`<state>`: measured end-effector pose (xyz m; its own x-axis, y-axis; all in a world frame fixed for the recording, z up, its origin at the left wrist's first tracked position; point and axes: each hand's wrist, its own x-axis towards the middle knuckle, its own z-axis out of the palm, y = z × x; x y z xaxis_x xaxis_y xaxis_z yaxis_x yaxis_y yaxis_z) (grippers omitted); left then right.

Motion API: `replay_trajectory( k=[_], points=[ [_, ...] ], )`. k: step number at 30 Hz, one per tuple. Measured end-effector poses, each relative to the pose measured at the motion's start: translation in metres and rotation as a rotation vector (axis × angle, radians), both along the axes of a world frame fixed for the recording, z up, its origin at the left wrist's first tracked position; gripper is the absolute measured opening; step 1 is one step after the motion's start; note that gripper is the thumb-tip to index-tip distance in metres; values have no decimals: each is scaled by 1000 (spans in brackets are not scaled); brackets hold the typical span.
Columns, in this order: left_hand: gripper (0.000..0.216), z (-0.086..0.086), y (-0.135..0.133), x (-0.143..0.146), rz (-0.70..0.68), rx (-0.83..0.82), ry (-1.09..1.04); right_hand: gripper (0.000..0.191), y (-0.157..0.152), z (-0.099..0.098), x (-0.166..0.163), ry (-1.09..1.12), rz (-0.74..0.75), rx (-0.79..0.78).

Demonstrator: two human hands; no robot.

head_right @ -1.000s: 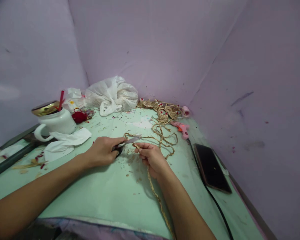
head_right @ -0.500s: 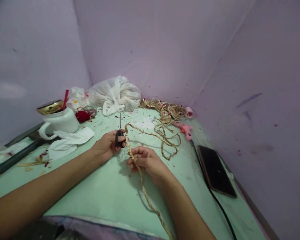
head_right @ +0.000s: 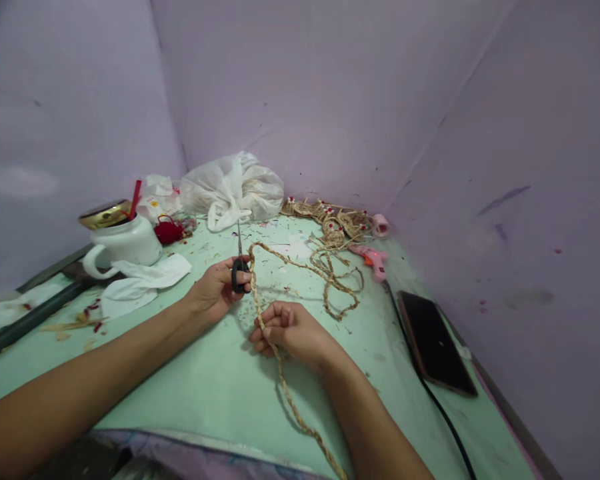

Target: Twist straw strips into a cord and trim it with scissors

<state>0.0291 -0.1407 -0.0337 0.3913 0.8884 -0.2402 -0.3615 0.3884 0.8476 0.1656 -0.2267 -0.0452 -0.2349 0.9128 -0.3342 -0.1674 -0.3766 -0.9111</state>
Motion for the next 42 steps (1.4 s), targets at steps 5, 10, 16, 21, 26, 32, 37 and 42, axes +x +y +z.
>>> replay_trajectory(
  k=[5,10,16,21,26,32,37,42],
  points=[
    [40,-3,2,0,-21,25,32,23,0,0,3,13,36,-16],
    [40,-3,-2,-1,-47,128,72,25,-1,2,3,30,85,6],
    [43,-3,-10,0,-83,171,93,29,1,5,1,134,-19,76],
    [41,-3,-11,2,-84,207,131,24,3,3,-2,39,-132,81],
    [40,0,-5,1,6,244,193,23,3,0,-2,-45,-59,52],
    [39,0,-2,3,118,171,171,21,1,1,-2,-77,-11,155],
    [32,1,-4,7,118,185,173,18,-2,6,-1,-86,77,252],
    [37,2,0,6,99,260,181,19,-2,4,-1,-2,52,183]
  ],
)
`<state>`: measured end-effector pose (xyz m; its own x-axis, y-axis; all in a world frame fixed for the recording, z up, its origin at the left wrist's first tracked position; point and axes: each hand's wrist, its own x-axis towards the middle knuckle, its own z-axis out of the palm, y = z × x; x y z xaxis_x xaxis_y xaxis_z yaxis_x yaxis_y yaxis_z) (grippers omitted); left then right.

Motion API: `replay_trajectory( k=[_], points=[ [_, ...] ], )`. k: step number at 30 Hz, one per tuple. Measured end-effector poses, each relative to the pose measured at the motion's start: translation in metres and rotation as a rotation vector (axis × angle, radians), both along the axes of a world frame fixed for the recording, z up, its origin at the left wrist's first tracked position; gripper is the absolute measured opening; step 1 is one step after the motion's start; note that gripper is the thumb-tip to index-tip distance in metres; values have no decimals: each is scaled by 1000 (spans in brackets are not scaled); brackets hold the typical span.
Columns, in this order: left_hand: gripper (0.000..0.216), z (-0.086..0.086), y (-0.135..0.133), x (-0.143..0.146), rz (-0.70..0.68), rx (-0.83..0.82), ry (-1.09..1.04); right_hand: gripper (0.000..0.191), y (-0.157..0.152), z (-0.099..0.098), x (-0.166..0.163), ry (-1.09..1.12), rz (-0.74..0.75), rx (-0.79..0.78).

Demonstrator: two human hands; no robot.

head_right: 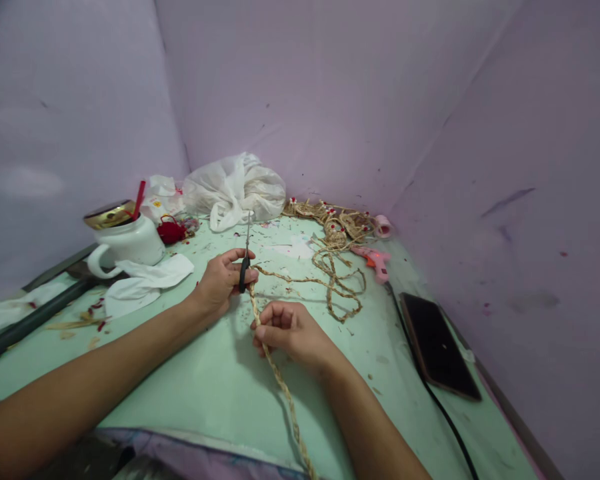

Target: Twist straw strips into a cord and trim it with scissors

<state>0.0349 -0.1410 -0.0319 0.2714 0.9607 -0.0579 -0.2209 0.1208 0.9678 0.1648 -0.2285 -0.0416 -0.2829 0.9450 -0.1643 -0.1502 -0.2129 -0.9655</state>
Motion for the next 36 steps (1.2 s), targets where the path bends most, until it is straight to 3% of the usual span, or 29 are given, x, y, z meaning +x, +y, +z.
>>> replay_trajectory(
  k=[6,10,13,15,22,36],
  points=[
    [33,-8,17,-15,0,162,312,22,6,-4,2,-26,-261,-108],
    [34,-5,15,-33,32,602,612,25,11,0,8,-62,-510,-82],
    [33,-2,5,-39,-113,974,890,25,13,4,13,-93,-590,-63],
    [38,-2,-1,-38,-202,1117,1052,24,13,5,15,-104,-581,-39],
    [46,-5,-5,-32,-265,1157,1340,22,14,-2,19,-198,-561,57],
    [48,-5,-1,-35,-333,1244,1360,15,12,5,21,-266,-528,93]
  ],
)
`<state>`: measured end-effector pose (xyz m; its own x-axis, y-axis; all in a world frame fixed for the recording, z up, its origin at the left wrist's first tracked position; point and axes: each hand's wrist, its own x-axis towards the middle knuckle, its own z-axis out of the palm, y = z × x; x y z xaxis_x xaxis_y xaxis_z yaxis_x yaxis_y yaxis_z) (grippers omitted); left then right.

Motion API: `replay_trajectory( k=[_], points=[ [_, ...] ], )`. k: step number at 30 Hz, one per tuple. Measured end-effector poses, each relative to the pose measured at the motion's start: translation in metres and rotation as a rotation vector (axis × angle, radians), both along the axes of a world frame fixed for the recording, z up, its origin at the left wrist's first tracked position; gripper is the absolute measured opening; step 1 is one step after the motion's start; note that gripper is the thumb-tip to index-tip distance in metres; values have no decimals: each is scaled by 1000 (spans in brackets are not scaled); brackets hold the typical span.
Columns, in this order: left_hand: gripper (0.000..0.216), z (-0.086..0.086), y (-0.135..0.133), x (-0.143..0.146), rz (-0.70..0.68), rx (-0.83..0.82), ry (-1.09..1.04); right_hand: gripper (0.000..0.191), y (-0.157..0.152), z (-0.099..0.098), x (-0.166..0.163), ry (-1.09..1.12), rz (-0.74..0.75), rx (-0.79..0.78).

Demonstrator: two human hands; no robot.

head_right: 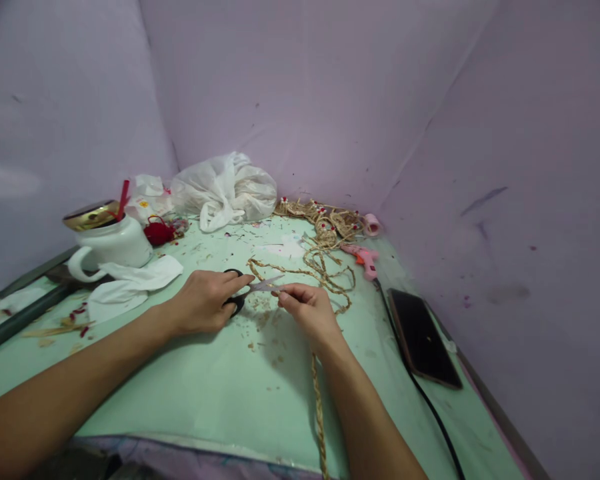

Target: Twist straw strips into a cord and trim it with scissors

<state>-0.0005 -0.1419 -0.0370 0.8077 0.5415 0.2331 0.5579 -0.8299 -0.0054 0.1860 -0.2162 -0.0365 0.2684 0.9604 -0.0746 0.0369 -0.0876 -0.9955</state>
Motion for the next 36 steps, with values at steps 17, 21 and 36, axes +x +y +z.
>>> replay_trajectory(
  k=[17,21,36],
  points=[
    [25,2,6,-2,34,-264,-335,23,-1,1,0,67,-44,-21],
    [28,-2,9,2,157,-357,-524,28,0,0,-2,40,-81,-36],
    [35,3,-4,3,94,-136,-38,19,4,-7,0,-48,-258,36]
  ],
)
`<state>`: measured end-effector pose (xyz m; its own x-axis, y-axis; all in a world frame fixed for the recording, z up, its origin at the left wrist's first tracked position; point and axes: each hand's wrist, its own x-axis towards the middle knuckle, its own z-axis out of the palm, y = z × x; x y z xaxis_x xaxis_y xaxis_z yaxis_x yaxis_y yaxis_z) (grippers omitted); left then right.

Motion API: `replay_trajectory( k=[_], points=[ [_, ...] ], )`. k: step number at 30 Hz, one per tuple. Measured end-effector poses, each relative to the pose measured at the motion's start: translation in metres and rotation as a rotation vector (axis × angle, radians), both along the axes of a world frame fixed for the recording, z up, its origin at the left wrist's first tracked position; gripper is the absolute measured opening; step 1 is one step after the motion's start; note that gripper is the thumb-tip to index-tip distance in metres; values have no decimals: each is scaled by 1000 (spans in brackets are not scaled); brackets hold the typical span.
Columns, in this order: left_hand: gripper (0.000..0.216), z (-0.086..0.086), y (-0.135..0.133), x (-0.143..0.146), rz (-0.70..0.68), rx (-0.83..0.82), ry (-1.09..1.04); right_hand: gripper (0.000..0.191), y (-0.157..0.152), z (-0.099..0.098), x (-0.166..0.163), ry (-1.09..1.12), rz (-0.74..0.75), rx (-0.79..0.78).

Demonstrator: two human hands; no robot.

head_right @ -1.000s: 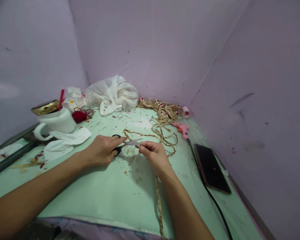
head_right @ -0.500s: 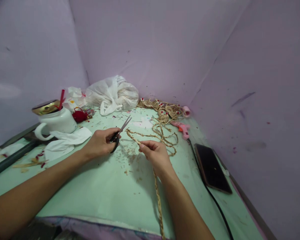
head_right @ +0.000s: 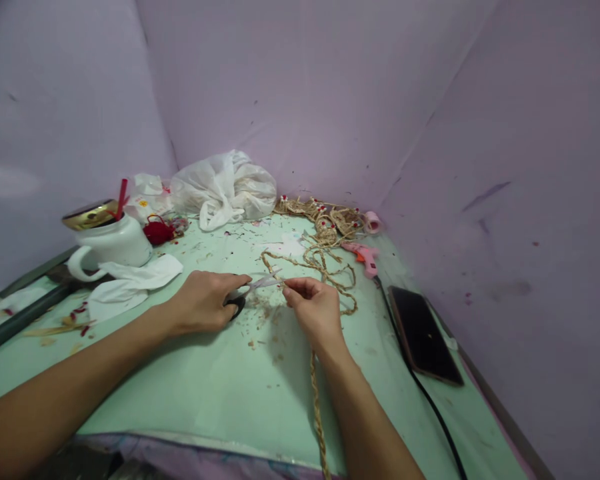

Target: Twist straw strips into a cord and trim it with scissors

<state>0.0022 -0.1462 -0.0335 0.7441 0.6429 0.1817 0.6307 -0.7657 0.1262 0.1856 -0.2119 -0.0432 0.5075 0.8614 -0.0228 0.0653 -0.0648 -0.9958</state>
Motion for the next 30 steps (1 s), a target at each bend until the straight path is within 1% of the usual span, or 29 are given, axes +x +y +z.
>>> replay_trajectory(
  k=[6,12,18,22,30],
  points=[
    [39,5,0,-1,36,58,111,19,0,-2,2,4,-30,-12],
    [42,4,0,-1,28,89,106,17,-1,0,2,-99,-95,-26],
    [43,1,3,-3,30,71,96,15,-2,1,1,-113,-95,-10],
    [46,0,5,-4,29,81,128,16,-3,-1,2,-163,-86,-6],
    [43,4,6,-4,23,72,169,19,-2,-6,3,-209,-86,24]
  ],
)
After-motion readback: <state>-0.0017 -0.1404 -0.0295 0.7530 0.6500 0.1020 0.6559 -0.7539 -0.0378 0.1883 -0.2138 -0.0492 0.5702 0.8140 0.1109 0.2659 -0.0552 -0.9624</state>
